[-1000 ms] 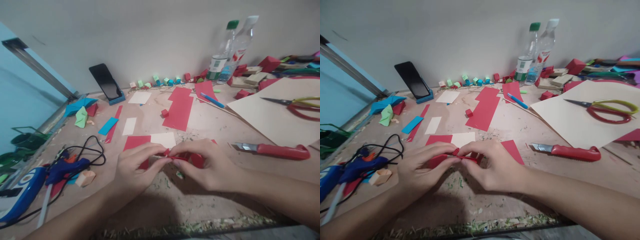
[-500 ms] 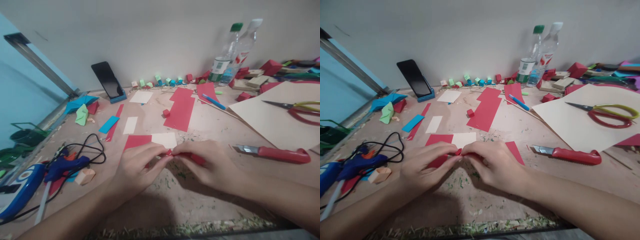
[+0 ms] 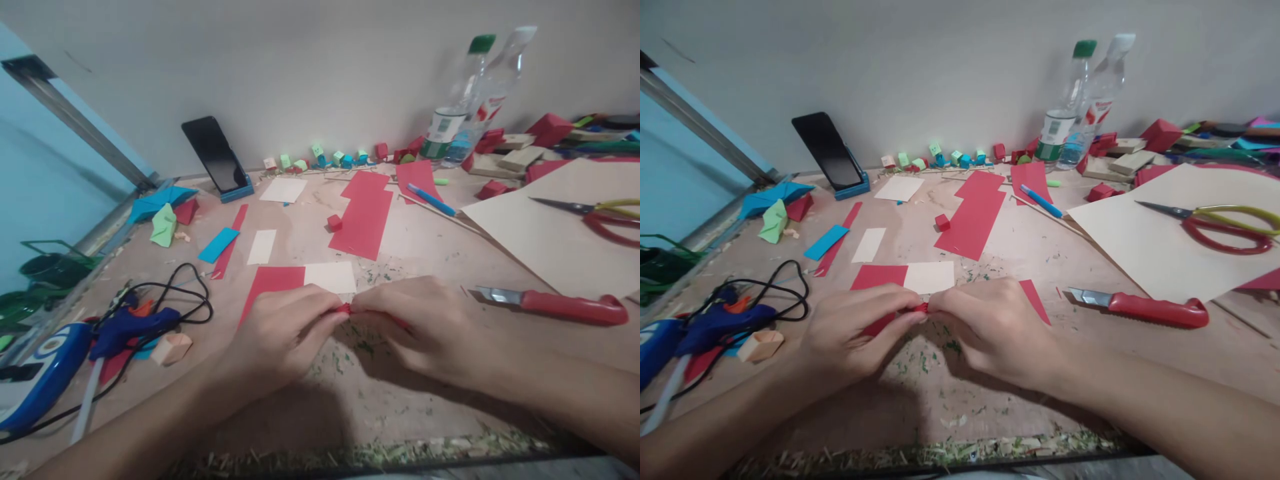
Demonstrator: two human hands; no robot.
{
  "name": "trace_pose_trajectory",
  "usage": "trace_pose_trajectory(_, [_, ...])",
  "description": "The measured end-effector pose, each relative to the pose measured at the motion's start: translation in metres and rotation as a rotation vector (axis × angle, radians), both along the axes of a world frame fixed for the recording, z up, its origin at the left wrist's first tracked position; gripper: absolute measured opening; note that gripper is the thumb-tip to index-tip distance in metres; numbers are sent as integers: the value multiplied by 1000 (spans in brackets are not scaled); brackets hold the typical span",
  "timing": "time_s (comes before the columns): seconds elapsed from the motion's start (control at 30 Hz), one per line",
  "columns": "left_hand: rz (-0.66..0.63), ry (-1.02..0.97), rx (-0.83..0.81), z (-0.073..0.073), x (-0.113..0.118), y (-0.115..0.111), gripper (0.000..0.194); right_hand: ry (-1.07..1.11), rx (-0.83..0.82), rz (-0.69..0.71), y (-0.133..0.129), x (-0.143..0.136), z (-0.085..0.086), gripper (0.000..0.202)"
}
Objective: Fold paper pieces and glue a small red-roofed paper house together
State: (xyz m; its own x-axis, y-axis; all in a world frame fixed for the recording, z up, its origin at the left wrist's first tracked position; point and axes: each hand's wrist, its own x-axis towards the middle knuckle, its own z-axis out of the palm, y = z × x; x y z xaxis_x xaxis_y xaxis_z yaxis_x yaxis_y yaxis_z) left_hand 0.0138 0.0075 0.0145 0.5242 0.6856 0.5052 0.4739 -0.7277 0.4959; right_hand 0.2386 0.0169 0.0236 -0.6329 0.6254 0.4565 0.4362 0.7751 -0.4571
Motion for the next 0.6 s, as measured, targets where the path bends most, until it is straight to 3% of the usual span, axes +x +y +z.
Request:
trace_pose_trajectory(0.33, [-50, -32, -168, 3, -4, 5, 6, 19, -39, -18, 4, -1, -2, 15])
trace_pose_trajectory(0.5, [-85, 38, -136, 5, -7, 6, 4, -11, -47, 19, 5, 0, 2, 18])
trace_pose_trajectory(0.6, [-39, -15, -148, 2, -5, 5, 5, -39, -56, -46, 4, 0, 1, 18])
